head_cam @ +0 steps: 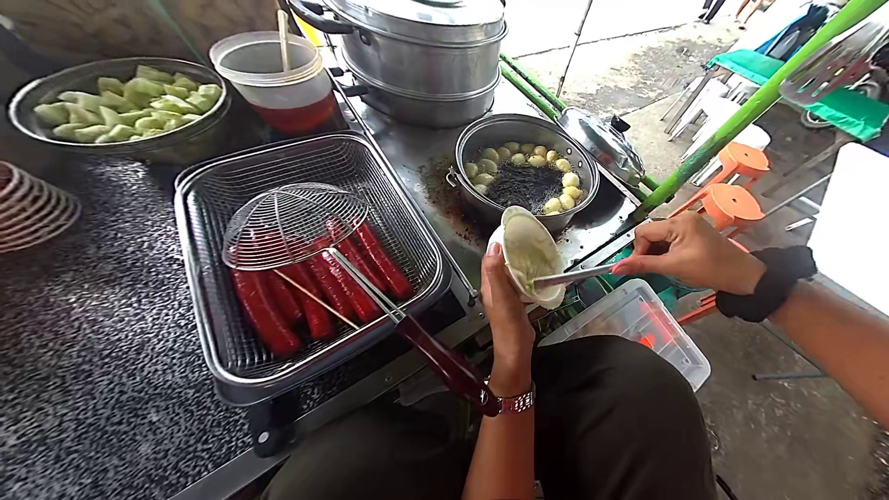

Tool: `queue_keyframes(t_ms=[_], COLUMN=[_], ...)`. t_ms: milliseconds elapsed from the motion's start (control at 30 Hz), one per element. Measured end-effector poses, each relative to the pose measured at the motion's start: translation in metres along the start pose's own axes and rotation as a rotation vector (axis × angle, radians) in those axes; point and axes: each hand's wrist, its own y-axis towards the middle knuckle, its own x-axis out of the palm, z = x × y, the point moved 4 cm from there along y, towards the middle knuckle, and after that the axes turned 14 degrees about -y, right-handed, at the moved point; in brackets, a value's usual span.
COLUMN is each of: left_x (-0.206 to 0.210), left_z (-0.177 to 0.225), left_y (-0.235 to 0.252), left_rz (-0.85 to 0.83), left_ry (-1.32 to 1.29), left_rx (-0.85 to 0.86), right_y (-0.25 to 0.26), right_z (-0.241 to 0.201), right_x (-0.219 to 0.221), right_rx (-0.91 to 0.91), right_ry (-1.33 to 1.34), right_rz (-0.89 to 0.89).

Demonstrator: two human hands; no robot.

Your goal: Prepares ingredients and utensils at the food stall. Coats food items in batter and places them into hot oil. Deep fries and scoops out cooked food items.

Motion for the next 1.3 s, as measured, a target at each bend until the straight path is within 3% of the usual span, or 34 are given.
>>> queue_keyframes(t_ms=[133,200,267,367,467,533,600,967,1033,1167,1233,1300], left_x=[-0.003,-0.004,-0.005,-0.004,-0.004,-0.004,-0.004,-0.004,-0.003,-0.002,-0.001,0.0], left_z=[-0.004,-0.005,-0.006,-0.004,-0.002,-0.002,-0.003,-0.002,-0.001,0.002,0.004,0.004], left_y=[0.002,0.003,0.003,0.002,0.003,0.004,0.003,0.001,0.001,-0.001,-0.001,-0.002], left_rz=[0.006,0.021,0.036,0.04,0.036,0.036,0.03,0.05,0.071,0.068,0.062,0.053], left_ry=[0.06,0.051,0.034,0.026,0.013,0.004,-0.004,0.007,0.006,-0.031,-0.049,-0.051], left_rx=[0.018,0.001,-0.018,-0.018,-0.011,-0.012,-0.011,-0.037,-0.057,-0.097,-0.11,-0.108], right_y=[0.0,0.007,0.024,0.045,0.05,0.049,0.048,0.045,0.044,0.036,0.028,0.02], right_z=[0.016,0.029,0.042,0.056,0.044,0.036,0.034,0.031,0.031,0.023,0.012,-0.002], right_x=[0.007,0.008,0.006,0.002,0.008,0.014,0.017,0.023,0.019,-0.015,-0.03,-0.034], right_rx=[0.525,0.691,0.731,0.543,0.165,-0.082,-0.194,-0.288,-0.228,-0.003,-0.105,-0.254], right_ry=[0.531,0.611,0.508,-0.133,-0.645,-0.866,-0.965,-1.071,-0.988,-0.451,-0.353,-0.435], right_rz=[-0.209,-0.213,-0.13,0.06,0.237,0.362,0.413,0.493,0.494,0.434,0.389,0.313])
